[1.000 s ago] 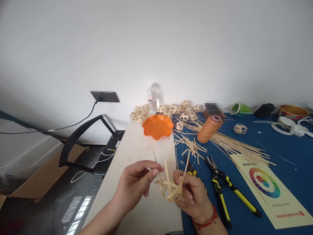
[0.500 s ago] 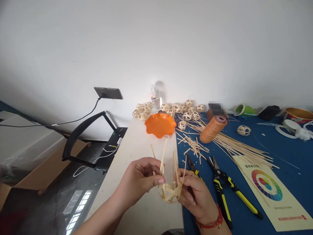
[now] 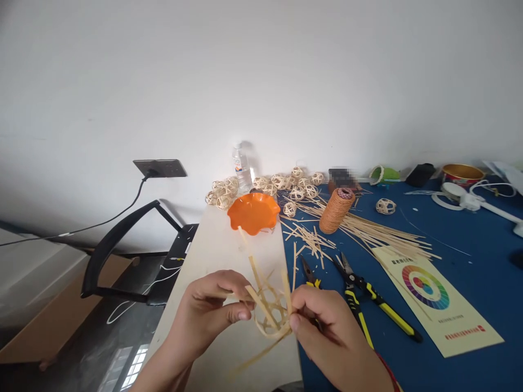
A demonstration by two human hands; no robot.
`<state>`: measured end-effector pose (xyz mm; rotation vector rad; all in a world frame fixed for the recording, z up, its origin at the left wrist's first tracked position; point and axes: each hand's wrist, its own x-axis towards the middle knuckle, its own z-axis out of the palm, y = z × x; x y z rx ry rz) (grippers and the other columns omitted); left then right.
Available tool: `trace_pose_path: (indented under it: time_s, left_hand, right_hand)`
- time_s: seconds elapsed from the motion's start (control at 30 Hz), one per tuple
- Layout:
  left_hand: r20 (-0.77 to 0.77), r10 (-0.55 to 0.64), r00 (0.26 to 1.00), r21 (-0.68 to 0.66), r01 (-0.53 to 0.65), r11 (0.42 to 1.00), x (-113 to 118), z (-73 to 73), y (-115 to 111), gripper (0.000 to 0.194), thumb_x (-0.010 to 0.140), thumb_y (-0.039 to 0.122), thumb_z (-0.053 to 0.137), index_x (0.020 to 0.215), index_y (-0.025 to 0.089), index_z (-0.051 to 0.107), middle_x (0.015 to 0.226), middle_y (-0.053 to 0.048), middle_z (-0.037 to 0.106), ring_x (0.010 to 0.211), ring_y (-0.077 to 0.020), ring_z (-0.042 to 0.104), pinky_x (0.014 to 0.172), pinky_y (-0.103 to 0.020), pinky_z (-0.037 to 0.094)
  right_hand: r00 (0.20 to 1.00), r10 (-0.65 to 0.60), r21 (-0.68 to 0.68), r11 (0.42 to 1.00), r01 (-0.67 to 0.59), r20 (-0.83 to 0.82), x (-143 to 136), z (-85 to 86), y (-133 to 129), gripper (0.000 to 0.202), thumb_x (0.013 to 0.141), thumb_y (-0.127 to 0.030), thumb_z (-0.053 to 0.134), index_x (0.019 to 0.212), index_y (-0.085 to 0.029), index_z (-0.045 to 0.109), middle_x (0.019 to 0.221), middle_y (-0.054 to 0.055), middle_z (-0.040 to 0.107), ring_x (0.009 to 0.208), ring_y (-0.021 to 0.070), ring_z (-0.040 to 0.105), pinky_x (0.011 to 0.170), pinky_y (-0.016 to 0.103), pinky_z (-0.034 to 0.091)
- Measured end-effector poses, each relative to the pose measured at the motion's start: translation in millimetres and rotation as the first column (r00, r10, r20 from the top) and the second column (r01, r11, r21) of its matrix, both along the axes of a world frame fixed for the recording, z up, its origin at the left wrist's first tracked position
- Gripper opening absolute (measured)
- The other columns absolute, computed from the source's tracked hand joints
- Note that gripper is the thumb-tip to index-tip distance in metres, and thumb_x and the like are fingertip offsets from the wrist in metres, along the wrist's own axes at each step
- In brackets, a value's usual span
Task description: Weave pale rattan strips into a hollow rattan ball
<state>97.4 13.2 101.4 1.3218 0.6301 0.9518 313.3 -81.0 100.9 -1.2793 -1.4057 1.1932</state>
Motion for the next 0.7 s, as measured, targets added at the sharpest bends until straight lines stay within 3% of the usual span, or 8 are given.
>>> trace_pose_path:
  time_s: [0.17, 0.27, 0.43, 0.53, 0.7]
  left_hand:
    - [0.057, -0.005, 0.998, 0.062, 0.001, 0.998, 1, 1.6, 0, 0.019, 0.067, 0.009, 0.088, 0.076, 0.018, 0.074, 0.079, -0.004, 0.077, 0.074, -0.0169, 0.073, 0.068, -0.024, 0.06]
    - [0.045, 0.079, 0.996, 0.15, -0.085, 0.985, 3, 2.0, -2, 0.016, 0.071, 0.008, 0.085, 0.079, 0.019, 0.075, 0.081, -0.006, 0.079, 0.077, -0.0191, 0.076, 0.07, -0.026, 0.062]
    - [0.004, 0.248, 0.969, 0.253, -0.241, 0.937, 6, -2.9, -9, 0.013, 0.076, 0.009, 0.081, 0.082, 0.02, 0.077, 0.086, -0.006, 0.081, 0.081, -0.0203, 0.078, 0.074, -0.027, 0.064]
    - [-0.05, 0.325, 0.944, 0.342, -0.29, 0.894, 7, -7.5, -12, 0.018, 0.078, 0.008, 0.079, 0.089, 0.022, 0.078, 0.091, -0.005, 0.081, 0.085, -0.0202, 0.078, 0.078, -0.028, 0.064]
    - [-0.036, 0.348, 0.937, 0.335, -0.317, 0.887, 9, -13.0, -15, 0.024, 0.081, 0.007, 0.075, 0.099, 0.023, 0.076, 0.097, -0.005, 0.08, 0.085, -0.0196, 0.078, 0.078, -0.03, 0.065]
  right_hand:
    - [0.978, -0.024, 0.094, 0.996, 0.004, 0.205, 2, 5.5, -8, 0.033, 0.101, -0.038, 0.048, 0.073, -0.021, 0.051, 0.059, -0.004, 0.046, 0.055, 0.0105, 0.044, 0.054, 0.025, 0.031]
    - [0.956, -0.099, 0.153, 0.986, 0.058, 0.276, -1, 7.8, -11, 0.031, 0.101, -0.034, 0.047, 0.073, -0.022, 0.049, 0.063, -0.002, 0.047, 0.059, 0.0121, 0.048, 0.054, 0.024, 0.033]
    - [0.899, -0.218, 0.364, 0.929, 0.071, 0.38, -14, 14.4, -8, 0.025, 0.099, -0.024, 0.048, 0.074, -0.022, 0.046, 0.061, -0.004, 0.044, 0.054, 0.0102, 0.046, 0.052, 0.022, 0.035]
    - [0.868, -0.279, 0.444, 0.893, 0.076, 0.412, -22, 15.5, -7, 0.016, 0.097, -0.019, 0.049, 0.081, -0.022, 0.051, 0.064, -0.004, 0.051, 0.056, 0.0099, 0.05, 0.055, 0.021, 0.039]
    - [0.809, -0.34, 0.506, 0.86, 0.062, 0.479, -32, 14.0, -7, 0.013, 0.096, -0.015, 0.048, 0.087, -0.022, 0.054, 0.066, -0.002, 0.055, 0.061, 0.0126, 0.056, 0.062, 0.025, 0.043]
